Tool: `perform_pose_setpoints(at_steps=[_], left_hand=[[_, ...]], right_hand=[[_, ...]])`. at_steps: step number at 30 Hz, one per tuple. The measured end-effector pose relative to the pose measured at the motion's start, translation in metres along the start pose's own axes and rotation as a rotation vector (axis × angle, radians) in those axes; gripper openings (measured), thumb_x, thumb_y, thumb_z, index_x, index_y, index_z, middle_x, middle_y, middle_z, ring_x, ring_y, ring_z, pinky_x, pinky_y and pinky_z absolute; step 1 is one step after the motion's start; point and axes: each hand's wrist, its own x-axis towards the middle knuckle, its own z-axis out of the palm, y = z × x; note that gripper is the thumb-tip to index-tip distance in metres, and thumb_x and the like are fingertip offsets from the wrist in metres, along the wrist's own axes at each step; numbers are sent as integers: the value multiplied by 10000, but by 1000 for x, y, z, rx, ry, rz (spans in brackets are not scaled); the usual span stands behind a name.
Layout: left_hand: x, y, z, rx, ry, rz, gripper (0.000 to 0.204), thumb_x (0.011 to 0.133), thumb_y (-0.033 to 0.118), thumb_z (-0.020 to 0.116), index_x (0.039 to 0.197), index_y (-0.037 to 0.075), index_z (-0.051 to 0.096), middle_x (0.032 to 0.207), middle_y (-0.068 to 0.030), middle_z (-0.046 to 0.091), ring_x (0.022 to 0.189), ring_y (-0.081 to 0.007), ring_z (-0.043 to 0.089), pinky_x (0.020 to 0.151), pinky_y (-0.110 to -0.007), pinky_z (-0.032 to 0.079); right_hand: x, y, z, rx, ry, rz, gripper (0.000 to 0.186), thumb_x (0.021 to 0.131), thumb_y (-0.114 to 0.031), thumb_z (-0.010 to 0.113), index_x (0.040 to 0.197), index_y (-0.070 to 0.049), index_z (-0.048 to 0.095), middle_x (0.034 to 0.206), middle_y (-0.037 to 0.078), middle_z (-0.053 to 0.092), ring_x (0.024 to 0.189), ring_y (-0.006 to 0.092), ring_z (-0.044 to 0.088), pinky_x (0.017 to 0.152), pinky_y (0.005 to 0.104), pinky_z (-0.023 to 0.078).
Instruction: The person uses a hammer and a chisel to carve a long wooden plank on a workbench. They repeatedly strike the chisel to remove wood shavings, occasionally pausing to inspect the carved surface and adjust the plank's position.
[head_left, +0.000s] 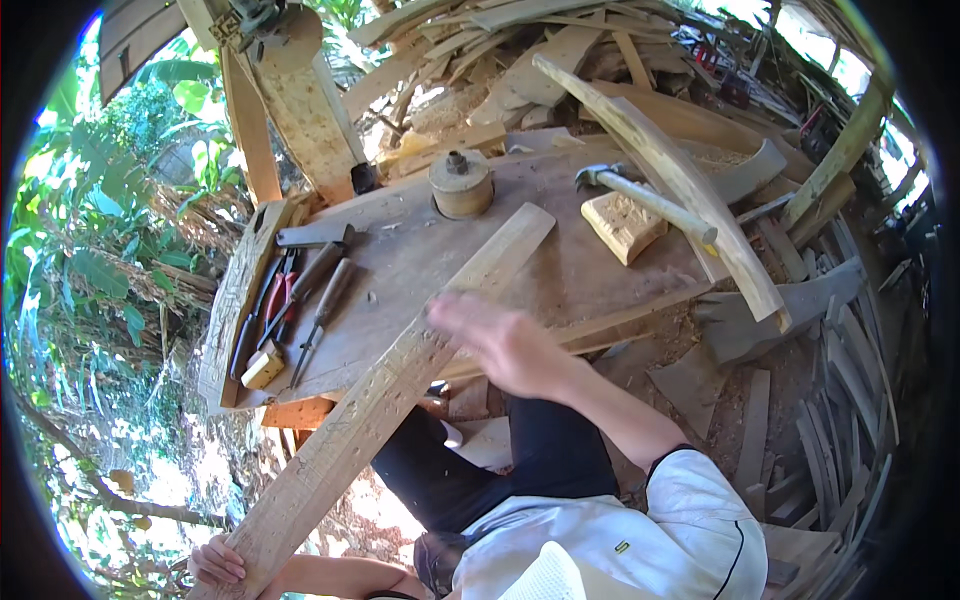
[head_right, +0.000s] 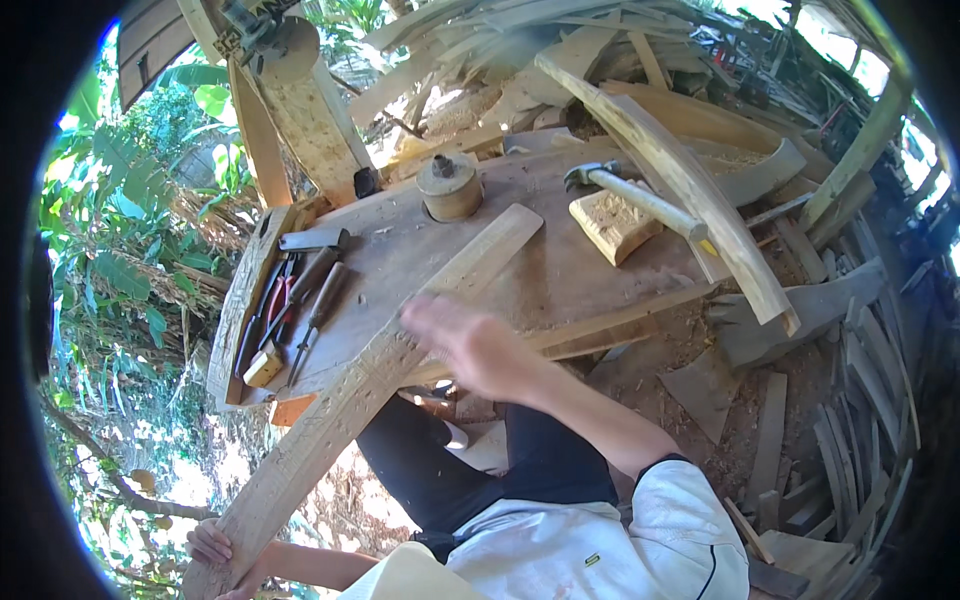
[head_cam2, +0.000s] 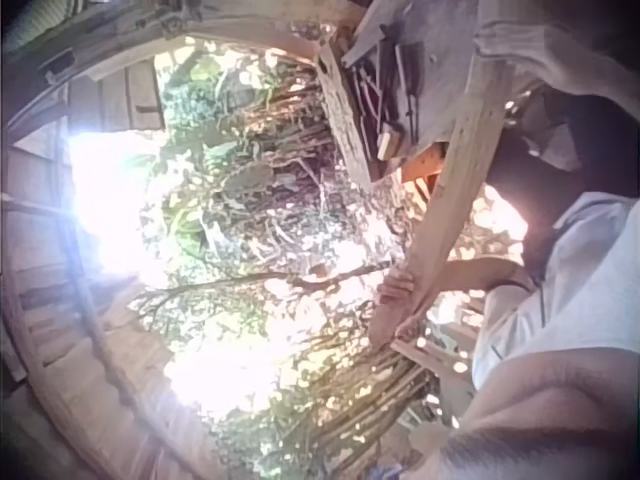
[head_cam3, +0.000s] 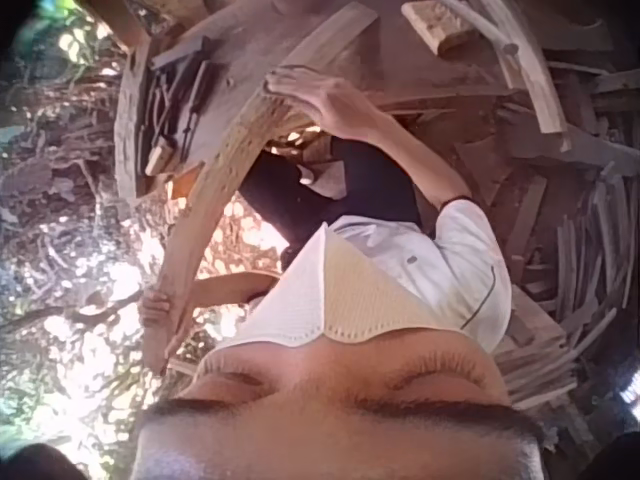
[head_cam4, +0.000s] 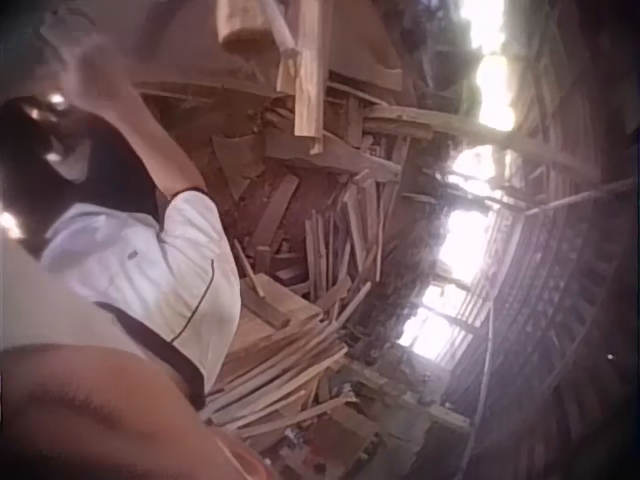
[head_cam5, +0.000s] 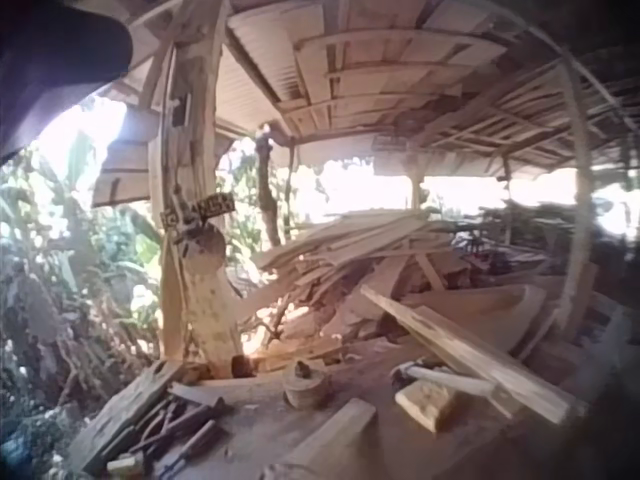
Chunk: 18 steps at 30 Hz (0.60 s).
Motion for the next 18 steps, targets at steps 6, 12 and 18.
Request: perform_pose_setpoints(at_steps=[6,12,18], left_hand=[[-8,-23,61,-92,264,-56,574,656,466,786,834,102,379,697,1,375,576,-116,398,593,-261,366],[-9,-40,84,-282,-10,37,508,658,444,765,837,115,422,683,18,418,556,-110,415,572,-254,396],[17,-28,44,-384,-252,161,471,708,445,788,866,117,491,687,36,514,596,-94,565,614,-245,502]], right_hand=[[-3,51,-24,72,91,386,359,954,-10,621,1311,-17,653,1380,180,637,1273,302,627,1106,406,505],[31,-70,36,212,14,-275,498,912,-54,665,1405,-62,596,1442,130,610,1391,291,533,1203,399,404],[51,0,3,51,37,-33,330,956,-120,645,1270,-21,667,1341,139,667,1267,312,625,1094,414,497]])
